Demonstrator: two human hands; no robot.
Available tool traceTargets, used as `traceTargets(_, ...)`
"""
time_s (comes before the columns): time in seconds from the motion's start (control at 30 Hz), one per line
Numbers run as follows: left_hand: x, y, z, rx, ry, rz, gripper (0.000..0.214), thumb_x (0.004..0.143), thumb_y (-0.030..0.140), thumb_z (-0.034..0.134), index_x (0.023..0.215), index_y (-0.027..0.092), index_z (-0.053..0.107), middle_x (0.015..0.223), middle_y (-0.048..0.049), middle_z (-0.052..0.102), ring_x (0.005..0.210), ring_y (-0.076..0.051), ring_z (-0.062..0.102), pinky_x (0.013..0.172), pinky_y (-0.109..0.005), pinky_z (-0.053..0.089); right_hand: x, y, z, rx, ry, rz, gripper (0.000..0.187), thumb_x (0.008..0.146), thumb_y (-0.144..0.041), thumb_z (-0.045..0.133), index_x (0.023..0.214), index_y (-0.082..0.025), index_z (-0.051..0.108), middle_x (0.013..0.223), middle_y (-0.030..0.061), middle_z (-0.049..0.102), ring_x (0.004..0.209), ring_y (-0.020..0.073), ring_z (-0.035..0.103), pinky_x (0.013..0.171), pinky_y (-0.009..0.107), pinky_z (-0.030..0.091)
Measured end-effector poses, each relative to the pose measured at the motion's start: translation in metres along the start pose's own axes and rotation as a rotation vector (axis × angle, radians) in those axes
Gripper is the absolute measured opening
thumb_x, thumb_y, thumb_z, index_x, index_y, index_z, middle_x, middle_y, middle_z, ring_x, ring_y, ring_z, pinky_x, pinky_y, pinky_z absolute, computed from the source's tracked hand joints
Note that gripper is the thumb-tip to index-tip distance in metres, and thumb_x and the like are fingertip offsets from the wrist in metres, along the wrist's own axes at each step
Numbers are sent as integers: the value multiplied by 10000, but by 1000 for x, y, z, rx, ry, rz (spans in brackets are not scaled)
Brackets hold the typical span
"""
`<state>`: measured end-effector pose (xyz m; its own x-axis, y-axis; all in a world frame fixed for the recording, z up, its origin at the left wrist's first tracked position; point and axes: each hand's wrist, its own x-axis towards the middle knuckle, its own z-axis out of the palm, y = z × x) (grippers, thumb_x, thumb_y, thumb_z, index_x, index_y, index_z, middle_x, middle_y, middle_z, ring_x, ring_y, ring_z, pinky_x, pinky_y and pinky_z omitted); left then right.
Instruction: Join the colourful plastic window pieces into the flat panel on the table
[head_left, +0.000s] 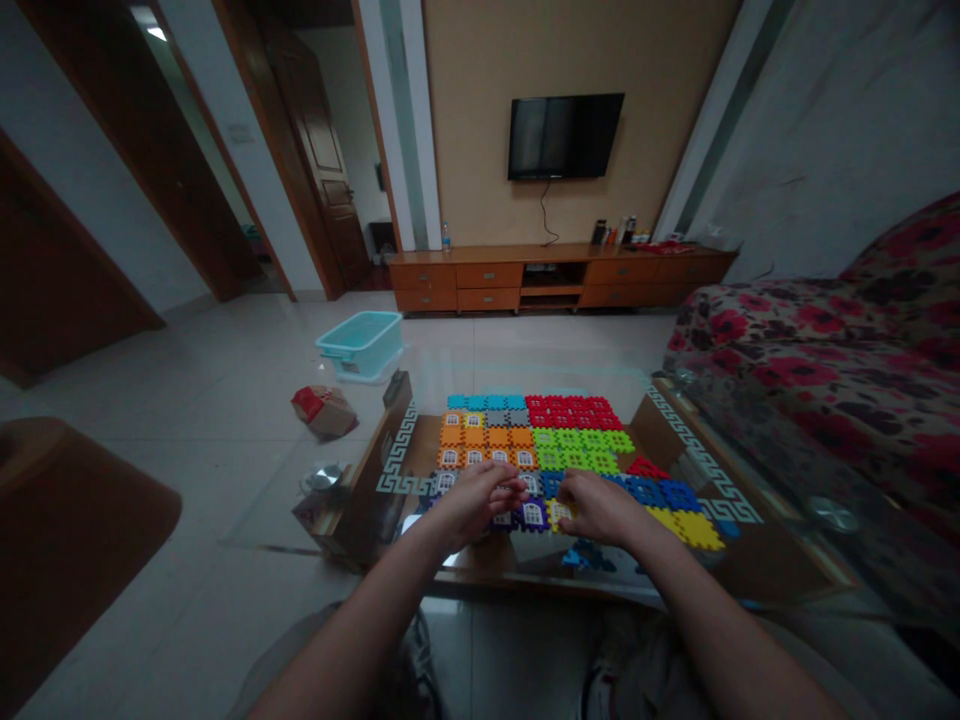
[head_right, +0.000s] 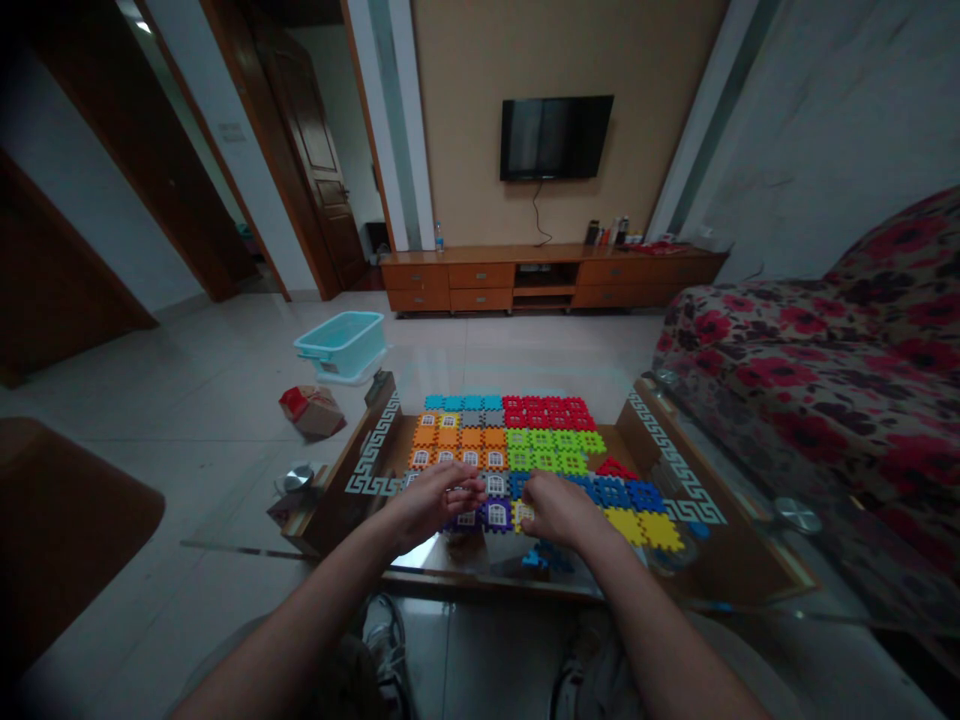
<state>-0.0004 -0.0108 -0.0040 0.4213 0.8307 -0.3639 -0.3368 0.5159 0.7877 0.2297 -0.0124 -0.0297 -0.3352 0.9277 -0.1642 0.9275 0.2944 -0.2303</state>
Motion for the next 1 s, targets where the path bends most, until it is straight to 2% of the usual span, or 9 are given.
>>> traceTargets(0.33,1,0,0,14,-2,-10,124,874,235,655,889,128,594,837,-62,660,751,-122,650,811,-276,510,0,1,0,12,18,-30,115,714,-268,688,800,-193,694,881,74,670,794,219,630,669,281,416)
traceTargets(0.43,1,3,-2,13,-12,2,132,870,242,662,891,129,599,846,-65,662,753,-124,654,800,-271,514,-1,2,1,18,38,-39,137,763,-323,659,790,-191,686,876,84,668,794,226,627,674,294,421)
traceTargets(0.53,2,9,-6,21,-14,38,166,866,275,670,903,130,600,872,-79,667,759,-129,661,783,-266,515,-2,4,-1,61,95,-54,216,835,-388,607,843,-188,688,892,95,671,811,235,629,701,311,435)
traceTargets(0.63,5,18,-14,88,61,112,221,849,319,686,917,134,587,874,-81,668,733,-119,653,724,-241,502,-6,4,-6,120,212,-51,253,889,-405,556,889,-185,681,913,100,669,850,240,629,749,322,450)
traceTargets(0.73,9,28,-26,279,178,209,244,836,348,673,917,140,573,820,-45,645,631,-87,590,591,-199,434,-17,5,-16,165,330,-44,294,937,-412,483,857,-193,663,876,89,661,829,232,626,751,330,462)
traceTargets(0.83,7,37,-42,604,269,335,233,857,371,606,929,152,578,785,-21,625,610,-103,560,555,-211,395,-45,26,-26,228,441,-54,348,959,-436,438,785,-213,640,816,76,659,766,225,625,705,337,475)
traceTargets(0.93,-1,46,-58,1092,386,436,222,873,365,566,955,162,601,795,-36,644,709,-156,607,638,-252,421,-101,71,-27,256,579,62,317,943,-481,471,869,-248,673,866,88,696,796,253,664,724,377,511)
traceTargets(1.0,-7,51,-68,1405,471,421,229,878,347,556,1003,163,608,842,-65,673,800,-197,637,690,-277,424,-153,103,-22,211,670,181,284,916,-503,528,862,-281,696,871,114,714,761,276,681,670,401,529)
